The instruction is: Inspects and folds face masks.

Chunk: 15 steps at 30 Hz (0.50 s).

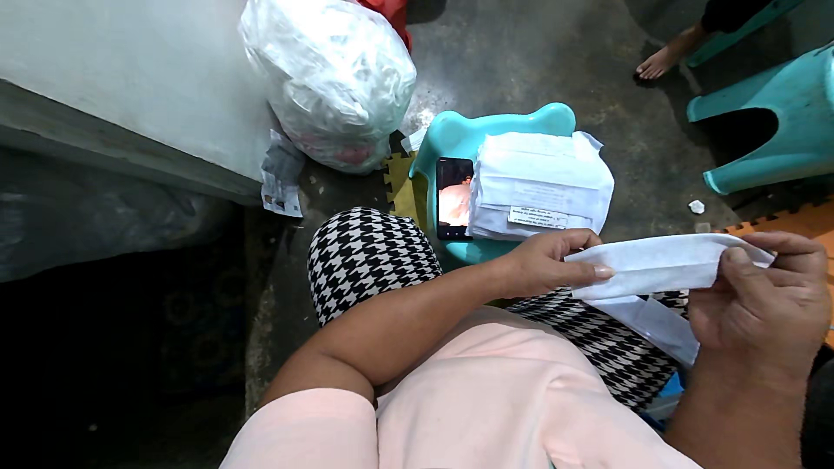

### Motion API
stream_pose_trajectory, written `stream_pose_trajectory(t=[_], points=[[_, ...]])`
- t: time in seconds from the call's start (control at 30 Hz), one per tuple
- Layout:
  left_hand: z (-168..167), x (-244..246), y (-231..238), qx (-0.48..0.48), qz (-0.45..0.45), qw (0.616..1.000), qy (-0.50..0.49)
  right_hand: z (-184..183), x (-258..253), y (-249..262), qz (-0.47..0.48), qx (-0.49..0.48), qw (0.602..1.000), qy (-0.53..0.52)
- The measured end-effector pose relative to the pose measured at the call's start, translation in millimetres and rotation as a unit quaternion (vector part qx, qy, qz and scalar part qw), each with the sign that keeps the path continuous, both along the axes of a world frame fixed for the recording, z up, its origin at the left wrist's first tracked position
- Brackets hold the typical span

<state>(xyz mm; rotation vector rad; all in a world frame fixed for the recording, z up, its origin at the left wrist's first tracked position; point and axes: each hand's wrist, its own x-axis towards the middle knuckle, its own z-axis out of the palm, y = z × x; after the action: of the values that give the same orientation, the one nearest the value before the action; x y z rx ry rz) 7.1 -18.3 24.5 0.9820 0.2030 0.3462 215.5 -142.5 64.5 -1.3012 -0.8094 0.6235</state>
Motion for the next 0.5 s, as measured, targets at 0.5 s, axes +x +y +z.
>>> stream_pose_trajectory(t=[0.5], points=[[1.7,0.5,-0.6,-0.019,0.073,0.997,-0.019,0.4,0.5,-1.5,0.058,-0.034,0.998,-0.008]])
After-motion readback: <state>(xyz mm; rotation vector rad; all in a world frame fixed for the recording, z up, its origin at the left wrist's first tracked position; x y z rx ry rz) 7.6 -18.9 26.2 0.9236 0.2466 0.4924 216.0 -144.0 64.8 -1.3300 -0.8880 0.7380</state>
